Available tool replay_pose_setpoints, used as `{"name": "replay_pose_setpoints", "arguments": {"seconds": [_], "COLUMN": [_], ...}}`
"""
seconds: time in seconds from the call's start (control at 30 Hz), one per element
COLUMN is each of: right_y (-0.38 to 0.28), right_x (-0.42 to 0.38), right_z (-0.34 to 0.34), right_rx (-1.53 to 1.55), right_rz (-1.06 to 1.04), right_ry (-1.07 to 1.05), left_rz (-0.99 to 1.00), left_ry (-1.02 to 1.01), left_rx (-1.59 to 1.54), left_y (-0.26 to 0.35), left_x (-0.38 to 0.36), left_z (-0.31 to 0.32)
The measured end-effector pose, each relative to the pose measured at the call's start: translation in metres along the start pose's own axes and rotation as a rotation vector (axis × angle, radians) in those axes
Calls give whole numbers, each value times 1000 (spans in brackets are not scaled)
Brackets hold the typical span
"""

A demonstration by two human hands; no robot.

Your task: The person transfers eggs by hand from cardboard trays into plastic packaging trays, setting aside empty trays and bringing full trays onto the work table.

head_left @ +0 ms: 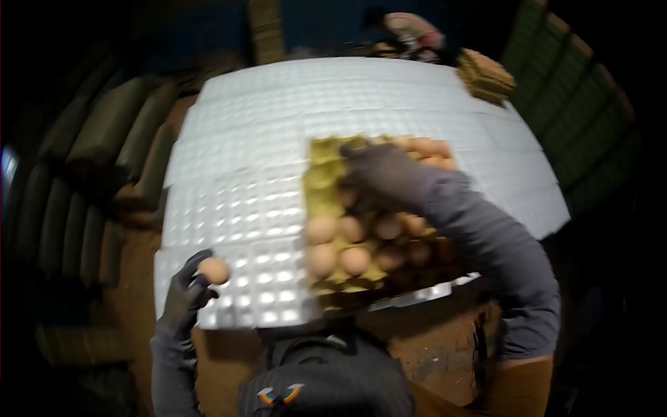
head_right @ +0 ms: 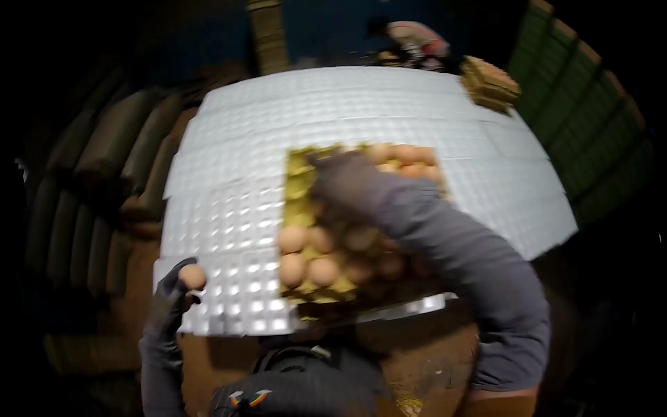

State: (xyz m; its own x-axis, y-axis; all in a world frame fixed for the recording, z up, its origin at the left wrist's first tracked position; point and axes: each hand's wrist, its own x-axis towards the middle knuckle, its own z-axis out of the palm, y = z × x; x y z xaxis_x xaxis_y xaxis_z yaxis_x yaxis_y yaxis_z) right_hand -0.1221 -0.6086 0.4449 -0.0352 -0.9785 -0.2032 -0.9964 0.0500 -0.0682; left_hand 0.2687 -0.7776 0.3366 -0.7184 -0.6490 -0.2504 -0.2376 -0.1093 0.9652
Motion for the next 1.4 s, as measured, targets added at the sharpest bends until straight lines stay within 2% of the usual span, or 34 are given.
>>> {"name": "replay_pose_setpoints", "arguments": {"seconds": [0.03,0.07,0.1,0.13,0.23,0.27,0.3,0.33,0.37,0.4,0.43,0.47,0.5,0.53,0.57,0.63,0.73,0.83,0.9,1.03,1.07,1.1,1.13,1.2,1.23,1.27,1.33,1.4], "right_y": [-11,-39,-53,-55,-148,-181,-221,-276,-320,-356,-383,-404,-422,-433,-437,-442,-454,-484,-501,-487,-481,-473,-466,-455,-452,-448,-444,-437], "right_x": [-7,-14,-25,-34,-27,-14,15,50,84,114,135,155,172,187,198,216,235,253,265,272,275,281,285,291,294,297,286,254], "right_z": [-2,-22,-14,-5,28,47,76,99,124,151,175,197,209,226,237,252,263,258,268,283,283,282,282,309,321,328,327,300], "right_rx": [-2,25,63,-16,330,403,468,527,466,598,556,409,341,325,267,200,103,99,143,200,198,271,344,427,435,442,455,530], "right_rz": [6,150,175,268,280,223,162,172,143,134,60,-21,-4,8,5,10,31,-71,-99,-88,-88,-39,14,59,77,94,105,92], "right_ry": [69,149,406,422,512,498,395,336,237,157,173,238,229,258,267,277,248,266,231,261,257,397,538,539,571,604,607,571], "left_rz": [-54,-7,57,109,16,-26,-39,-49,-119,-182,-180,-119,-53,-49,85,242,179,274,46,54,96,140,142,232,404,352,377,375], "left_ry": [43,112,207,264,363,405,431,423,420,413,395,350,305,291,200,104,140,198,-89,-119,-41,35,28,222,285,246,220,121], "left_rx": [29,19,196,372,496,544,615,604,741,880,871,1010,1146,1131,1377,1611,1531,1376,1197,1205,1152,1100,1098,408,404,476,876,878], "left_y": [0,-9,-26,-45,-108,-124,-136,-139,-142,-146,-156,-172,-189,-207,-224,-235,-237,-222,-211,-227,-221,-218,-218,-221,-236,-233,-237,-234], "left_x": [-16,-30,-47,-62,-95,-104,-110,-115,-113,-109,-103,-94,-85,-76,-64,-49,-35,-17,5,21,18,16,19,29,38,39,39,30], "left_z": [-21,-48,-83,-119,-229,-254,-272,-278,-282,-287,-290,-293,-294,-296,-297,-296,-292,-295,-297,-297,-298,-298,-293,-273,-261,-251,-241,-249]}}
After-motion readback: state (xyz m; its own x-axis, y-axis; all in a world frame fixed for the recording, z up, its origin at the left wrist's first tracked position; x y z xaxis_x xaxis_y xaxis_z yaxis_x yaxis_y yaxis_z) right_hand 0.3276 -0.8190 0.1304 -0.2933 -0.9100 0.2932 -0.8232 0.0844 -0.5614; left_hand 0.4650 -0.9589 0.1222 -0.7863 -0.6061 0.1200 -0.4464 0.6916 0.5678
